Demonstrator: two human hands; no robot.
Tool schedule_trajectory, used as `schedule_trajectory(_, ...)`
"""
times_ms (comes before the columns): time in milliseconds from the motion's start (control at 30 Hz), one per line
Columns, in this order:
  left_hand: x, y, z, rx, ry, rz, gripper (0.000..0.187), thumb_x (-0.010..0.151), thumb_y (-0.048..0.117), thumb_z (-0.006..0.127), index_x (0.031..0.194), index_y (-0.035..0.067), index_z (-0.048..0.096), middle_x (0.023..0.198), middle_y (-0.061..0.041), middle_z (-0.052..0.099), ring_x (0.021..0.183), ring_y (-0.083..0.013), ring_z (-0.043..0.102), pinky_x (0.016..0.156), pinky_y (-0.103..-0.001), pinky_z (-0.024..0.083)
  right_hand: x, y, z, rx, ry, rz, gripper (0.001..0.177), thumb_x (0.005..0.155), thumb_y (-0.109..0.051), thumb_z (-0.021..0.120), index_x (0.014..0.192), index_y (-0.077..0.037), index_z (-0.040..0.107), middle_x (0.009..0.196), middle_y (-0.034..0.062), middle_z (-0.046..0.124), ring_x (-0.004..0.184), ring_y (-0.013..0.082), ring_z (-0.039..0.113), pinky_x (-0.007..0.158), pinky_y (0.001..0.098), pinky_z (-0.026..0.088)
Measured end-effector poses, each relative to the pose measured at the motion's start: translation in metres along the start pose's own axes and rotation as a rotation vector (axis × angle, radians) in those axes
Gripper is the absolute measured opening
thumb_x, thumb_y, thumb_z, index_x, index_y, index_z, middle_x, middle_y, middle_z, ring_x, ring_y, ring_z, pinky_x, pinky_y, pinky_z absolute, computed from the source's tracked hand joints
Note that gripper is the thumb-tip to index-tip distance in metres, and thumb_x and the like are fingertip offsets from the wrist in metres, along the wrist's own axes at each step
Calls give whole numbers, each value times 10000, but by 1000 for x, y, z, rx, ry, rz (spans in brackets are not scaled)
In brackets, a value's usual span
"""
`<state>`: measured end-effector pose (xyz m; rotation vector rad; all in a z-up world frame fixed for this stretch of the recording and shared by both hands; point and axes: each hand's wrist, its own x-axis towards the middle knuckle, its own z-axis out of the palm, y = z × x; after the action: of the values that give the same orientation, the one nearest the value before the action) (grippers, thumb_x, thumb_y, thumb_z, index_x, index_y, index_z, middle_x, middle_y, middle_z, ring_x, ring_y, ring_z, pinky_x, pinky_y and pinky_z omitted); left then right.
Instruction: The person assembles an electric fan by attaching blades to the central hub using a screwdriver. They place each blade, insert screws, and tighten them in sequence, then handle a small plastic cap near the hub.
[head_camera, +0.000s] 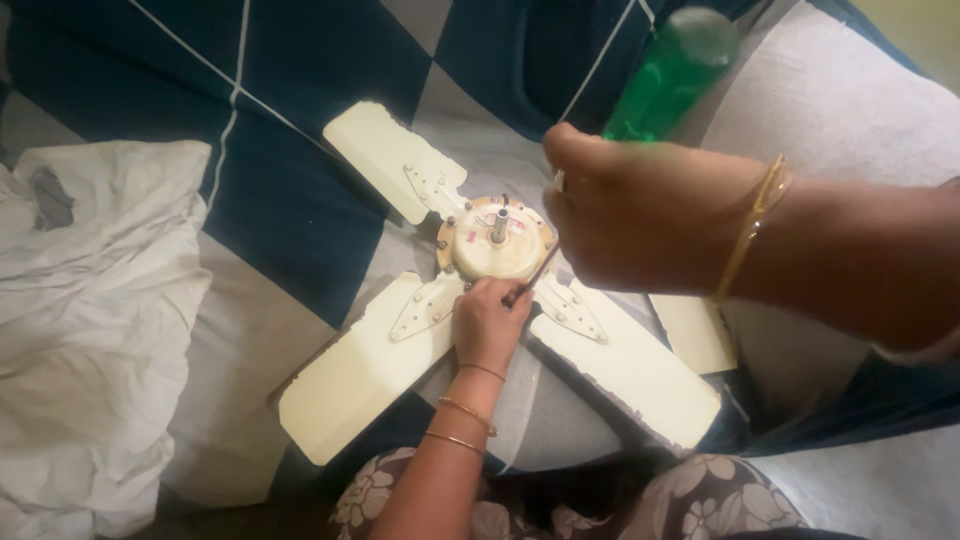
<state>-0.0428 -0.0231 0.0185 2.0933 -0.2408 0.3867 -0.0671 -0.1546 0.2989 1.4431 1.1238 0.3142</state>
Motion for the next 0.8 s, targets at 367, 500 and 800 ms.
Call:
schedule_trajectory(367, 1, -4, 0, 35, -3, 98, 128, 827, 196, 778, 923, 112, 783, 838, -35, 739, 762, -248, 689, 763, -387, 495, -29, -8, 21, -71, 456, 215, 311, 588, -292, 850, 825, -155, 703, 834, 4, 662, 874, 164, 614, 986, 324, 343)
schedule_trajectory(500, 0, -3, 1, 30, 32, 128, 148, 834, 194, 764, 958, 115, 778, 883, -25, 750, 757, -226, 699, 753, -379, 494, -35, -3, 25, -104, 359, 160, 231, 769, -299, 849, 790, -129, 693, 791, 30, 630, 811, 177, 588, 968, 363, 357)
schedule_trajectory(800, 1, 1, -3, 48, 11, 119, 133, 849, 183, 744, 960, 116, 777, 883, -25, 748, 735, -227, 698, 763, -381, 490, -32, -2, 24, -81, 362, 176, 151, 807, -261, 785, 800, -140, 694, 792, 19, 618, 828, 185, 576, 969, 378, 355)
